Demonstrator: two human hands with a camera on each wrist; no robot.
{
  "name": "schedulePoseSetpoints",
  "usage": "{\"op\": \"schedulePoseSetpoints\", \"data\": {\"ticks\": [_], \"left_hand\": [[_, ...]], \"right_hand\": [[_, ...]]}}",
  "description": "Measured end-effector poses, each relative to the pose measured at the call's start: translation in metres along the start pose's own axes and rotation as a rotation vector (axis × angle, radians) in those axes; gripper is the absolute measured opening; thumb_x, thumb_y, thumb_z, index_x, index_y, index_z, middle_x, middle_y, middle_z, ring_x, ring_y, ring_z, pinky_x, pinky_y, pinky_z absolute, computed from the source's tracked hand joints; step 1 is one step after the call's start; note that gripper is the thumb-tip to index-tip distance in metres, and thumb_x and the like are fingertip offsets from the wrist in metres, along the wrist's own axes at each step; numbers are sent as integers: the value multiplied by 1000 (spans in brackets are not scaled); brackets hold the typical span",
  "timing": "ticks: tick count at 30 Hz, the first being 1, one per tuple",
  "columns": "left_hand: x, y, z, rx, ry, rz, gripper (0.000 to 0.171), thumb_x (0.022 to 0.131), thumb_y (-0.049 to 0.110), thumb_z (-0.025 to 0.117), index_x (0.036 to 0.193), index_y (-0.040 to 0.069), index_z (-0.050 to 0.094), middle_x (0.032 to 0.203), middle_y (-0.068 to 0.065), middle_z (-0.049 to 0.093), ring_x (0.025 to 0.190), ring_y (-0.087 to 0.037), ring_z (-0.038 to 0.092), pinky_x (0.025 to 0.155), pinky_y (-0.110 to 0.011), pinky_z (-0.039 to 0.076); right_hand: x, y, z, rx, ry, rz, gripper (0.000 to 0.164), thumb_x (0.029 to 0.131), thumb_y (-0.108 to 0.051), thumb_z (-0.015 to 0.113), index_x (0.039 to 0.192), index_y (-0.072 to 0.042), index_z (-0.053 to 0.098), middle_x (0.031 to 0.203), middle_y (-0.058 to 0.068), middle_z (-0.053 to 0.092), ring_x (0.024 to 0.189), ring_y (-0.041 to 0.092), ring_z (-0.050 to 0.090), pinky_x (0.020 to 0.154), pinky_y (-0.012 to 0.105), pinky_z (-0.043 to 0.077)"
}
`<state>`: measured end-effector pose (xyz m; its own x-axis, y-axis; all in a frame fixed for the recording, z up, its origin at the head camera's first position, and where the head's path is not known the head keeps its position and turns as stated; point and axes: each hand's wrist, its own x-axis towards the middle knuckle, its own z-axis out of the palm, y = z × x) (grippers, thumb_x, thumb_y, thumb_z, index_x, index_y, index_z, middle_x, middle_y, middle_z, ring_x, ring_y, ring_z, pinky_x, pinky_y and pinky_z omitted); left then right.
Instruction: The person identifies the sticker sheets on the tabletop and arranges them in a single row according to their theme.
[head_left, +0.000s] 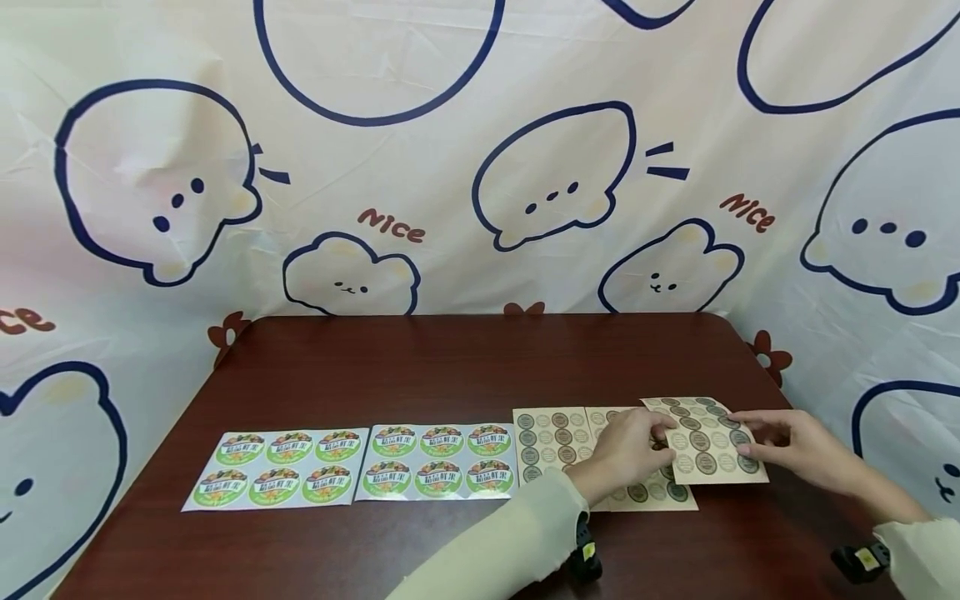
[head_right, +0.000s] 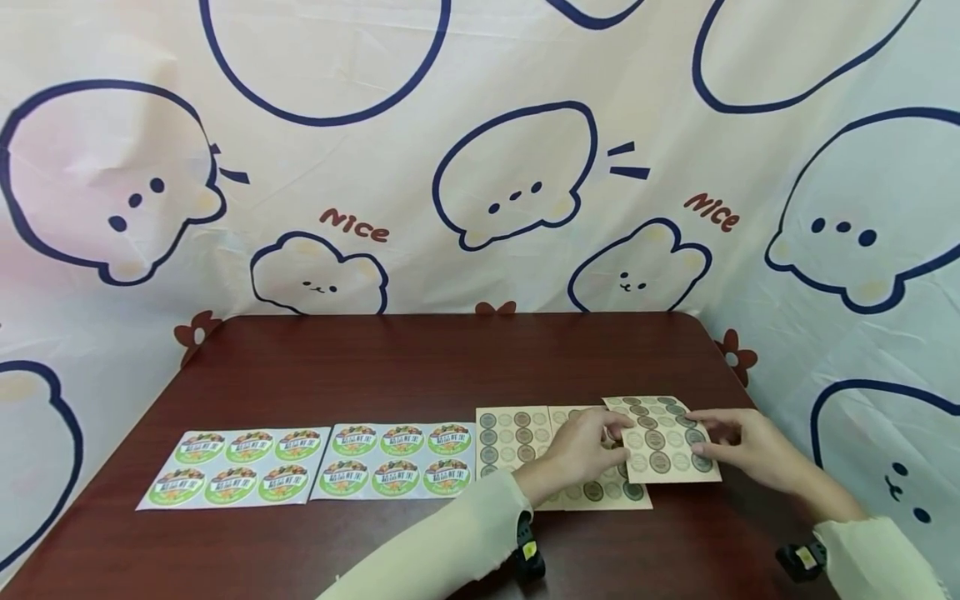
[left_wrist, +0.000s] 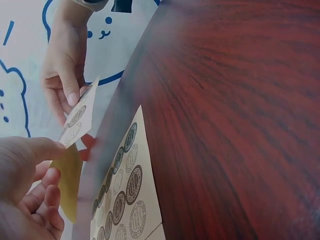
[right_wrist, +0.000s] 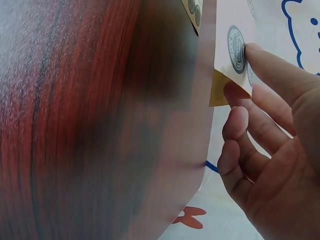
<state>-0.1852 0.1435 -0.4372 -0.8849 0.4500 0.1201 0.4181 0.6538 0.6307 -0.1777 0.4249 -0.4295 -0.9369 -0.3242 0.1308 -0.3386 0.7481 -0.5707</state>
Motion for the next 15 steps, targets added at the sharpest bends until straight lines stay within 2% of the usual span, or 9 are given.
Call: {"op": "schedulePoseSetpoints", "data": {"ticks": [8,15], "left_hand": [[-1,3,7,-15,-36,1,39,88,26,79,125,33,71,91,21,63,71,8,45,63,-9,37],[-2,7,12,-22,-52,-11,40,88,27,79,127,34,70,96,21,65,71,8,44,61,-10,37]], "right_hand": [[-3,4,-2,-15,-2,0,40,87,-7,78,123,7,67,93,-12,72,60,3,49,50,24,39],[-8,10,-6,-16,-33,-2,40,88,-7,77,123,8,66,95,-15,72,63,1,51,52,23,42]]}}
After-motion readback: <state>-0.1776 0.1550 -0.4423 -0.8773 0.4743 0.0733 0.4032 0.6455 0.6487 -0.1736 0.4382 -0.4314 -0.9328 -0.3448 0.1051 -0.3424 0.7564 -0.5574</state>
